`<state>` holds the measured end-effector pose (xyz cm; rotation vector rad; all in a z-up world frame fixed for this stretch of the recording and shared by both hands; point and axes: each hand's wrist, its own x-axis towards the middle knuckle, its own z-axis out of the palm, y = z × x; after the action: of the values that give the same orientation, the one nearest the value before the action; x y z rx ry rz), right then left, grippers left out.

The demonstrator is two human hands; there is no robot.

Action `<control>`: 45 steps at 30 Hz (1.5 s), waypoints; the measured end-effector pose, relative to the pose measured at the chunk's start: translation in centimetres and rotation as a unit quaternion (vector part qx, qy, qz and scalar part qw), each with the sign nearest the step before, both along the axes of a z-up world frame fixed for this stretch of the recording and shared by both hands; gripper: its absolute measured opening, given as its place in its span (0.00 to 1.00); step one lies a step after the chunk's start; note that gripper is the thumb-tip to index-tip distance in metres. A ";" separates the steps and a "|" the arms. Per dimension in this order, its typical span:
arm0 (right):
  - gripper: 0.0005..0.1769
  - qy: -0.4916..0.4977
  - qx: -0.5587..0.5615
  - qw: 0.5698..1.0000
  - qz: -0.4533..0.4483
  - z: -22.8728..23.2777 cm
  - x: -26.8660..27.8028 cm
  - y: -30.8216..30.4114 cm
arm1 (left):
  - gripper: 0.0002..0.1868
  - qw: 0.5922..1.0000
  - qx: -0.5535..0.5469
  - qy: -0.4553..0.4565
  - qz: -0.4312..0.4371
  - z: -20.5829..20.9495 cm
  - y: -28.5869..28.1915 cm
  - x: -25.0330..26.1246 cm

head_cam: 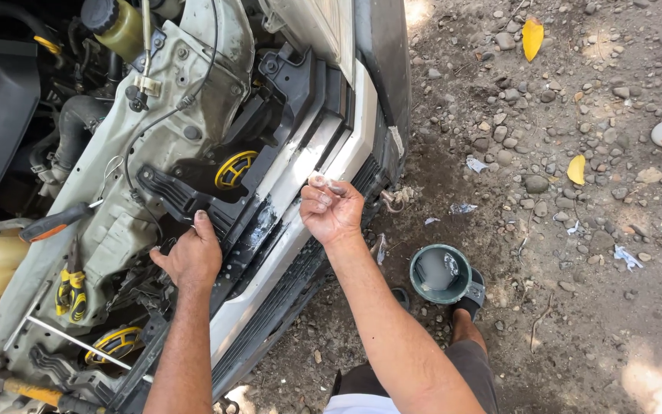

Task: The person applies a white paste-like substance to the front bumper area of a car with an open hood. They use their fingers to spread and smooth the material over the surface, occasionally dipping their hand into a bucket to retrieve more paste. Finally, they use a white cloth to wipe and clean the applied area.

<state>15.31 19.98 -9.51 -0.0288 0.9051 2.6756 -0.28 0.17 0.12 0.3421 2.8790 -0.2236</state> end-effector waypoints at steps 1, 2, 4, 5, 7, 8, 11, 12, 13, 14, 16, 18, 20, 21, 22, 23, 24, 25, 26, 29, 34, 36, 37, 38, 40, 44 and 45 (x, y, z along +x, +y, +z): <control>0.10 0.000 0.000 1.000 0.002 0.1 -0.2 -0.1 | 0.48 1.000 0.000 0.000 0.002 0.0 0.0 0.0; 0.08 -0.001 -0.020 1.000 -0.018 0.2 -0.3 -0.3 | 0.48 1.000 -0.004 -0.002 0.002 0.1 0.1 0.0; 0.08 -0.003 -0.041 0.999 -0.036 0.5 -0.4 -0.5 | 0.48 1.000 -0.009 -0.004 0.003 0.3 0.2 0.2; 0.08 -0.011 -0.047 0.998 -0.046 0.7 -0.4 -0.6 | 0.48 1.000 -0.006 -0.003 0.002 0.4 0.2 0.3; 0.08 -0.020 -0.051 0.997 -0.054 1.3 -0.4 -0.6 | 0.48 1.000 0.000 -0.002 0.004 0.3 0.2 0.2; 0.08 -0.027 -0.036 0.998 -0.043 1.7 -0.2 -0.5 | 0.48 1.000 0.002 0.012 -0.006 0.0 -0.1 0.1; 0.10 -0.077 0.007 0.997 -0.003 2.2 0.4 -0.4 | 0.47 1.000 0.001 0.013 -0.006 0.0 -0.4 0.3; 0.12 -0.117 0.039 0.992 0.021 2.4 0.3 0.1 | 0.47 1.000 0.001 0.004 0.000 0.1 0.0 0.1; 0.12 -0.115 0.043 0.992 0.020 2.1 0.5 0.1 | 0.47 1.000 0.005 0.006 -0.001 0.3 0.3 0.0; 0.09 -0.155 0.081 0.984 0.032 1.7 1.0 -0.1 | 0.47 1.000 0.010 0.007 -0.001 0.4 0.2 0.2; 0.06 -0.195 0.120 0.973 0.043 1.5 1.7 -0.5 | 0.47 1.000 0.015 0.008 -0.002 0.3 0.0 0.2; 0.06 -0.235 0.238 0.941 0.044 1.9 2.2 -0.7 | 0.47 1.000 0.015 0.015 -0.009 -0.2 -0.4 -0.1; 0.09 -0.254 0.282 0.924 0.057 3.4 2.6 -0.6 | 0.47 1.000 0.012 0.012 -0.008 0.4 0.1 0.4; 0.12 -0.271 0.324 0.903 0.072 4.1 2.9 -0.6 | 0.47 1.000 0.008 0.008 -0.006 0.8 0.3 0.6; 0.12 -0.271 0.323 0.904 0.071 4.1 2.8 -0.6 | 0.47 1.000 0.008 0.009 -0.007 0.8 0.4 0.6; 0.14 -0.267 0.331 0.902 0.068 4.2 2.7 -0.7 | 0.47 1.000 0.000 0.002 -0.001 0.8 0.4 0.5; 0.15 -0.263 0.340 0.901 0.065 4.3 2.6 -0.7 | 0.47 1.000 -0.008 -0.006 0.006 0.7 0.4 0.6; 0.15 -0.263 0.339 0.901 0.066 3.5 2.4 -0.8 | 0.47 1.000 -0.009 -0.006 0.006 0.5 0.2 0.3; 0.14 -0.258 0.351 0.898 0.056 2.8 2.3 -1.0 | 0.47 1.000 -0.001 0.006 -0.002 0.2 0.0 0.2; 0.13 -0.234 0.361 0.902 0.040 1.7 1.9 -0.7 | 0.48 1.000 -0.001 0.014 -0.007 -0.3 -0.3 -0.1; 0.11 -0.257 0.272 0.926 0.055 2.5 1.9 0.2 | 0.48 1.000 -0.013 -0.008 0.012 0.3 0.2 0.1; 0.08 -0.184 0.178 0.966 0.037 2.2 2.0 0.3 | 0.48 1.000 -0.008 0.008 -0.004 -0.3 -0.3 -0.2; 0.08 -0.184 0.177 0.966 0.038 1.7 1.9 0.2 | 0.48 1.000 -0.009 0.008 -0.003 -0.2 -0.3 -0.1; 0.10 -0.137 0.133 0.981 0.042 1.1 1.8 0.2 | 0.48 1.000 -0.005 0.009 -0.002 -0.2 -0.3 0.0; 0.11 -0.088 0.090 0.991 0.044 0.4 1.7 0.2 | 0.49 1.000 0.000 0.011 -0.001 0.1 0.0 0.1; 0.11 -0.050 0.037 0.998 0.022 0.2 1.4 0.3 | 0.48 1.000 -0.003 -0.007 0.007 0.2 0.1 0.0; 0.11 -0.052 0.035 0.998 0.013 0.2 1.5 0.3 | 0.48 1.000 0.004 -0.003 0.005 0.0 0.0 -0.1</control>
<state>16.77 20.26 -9.27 -0.1623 0.7853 2.6994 -0.33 0.15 0.15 0.3303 2.8762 -0.2100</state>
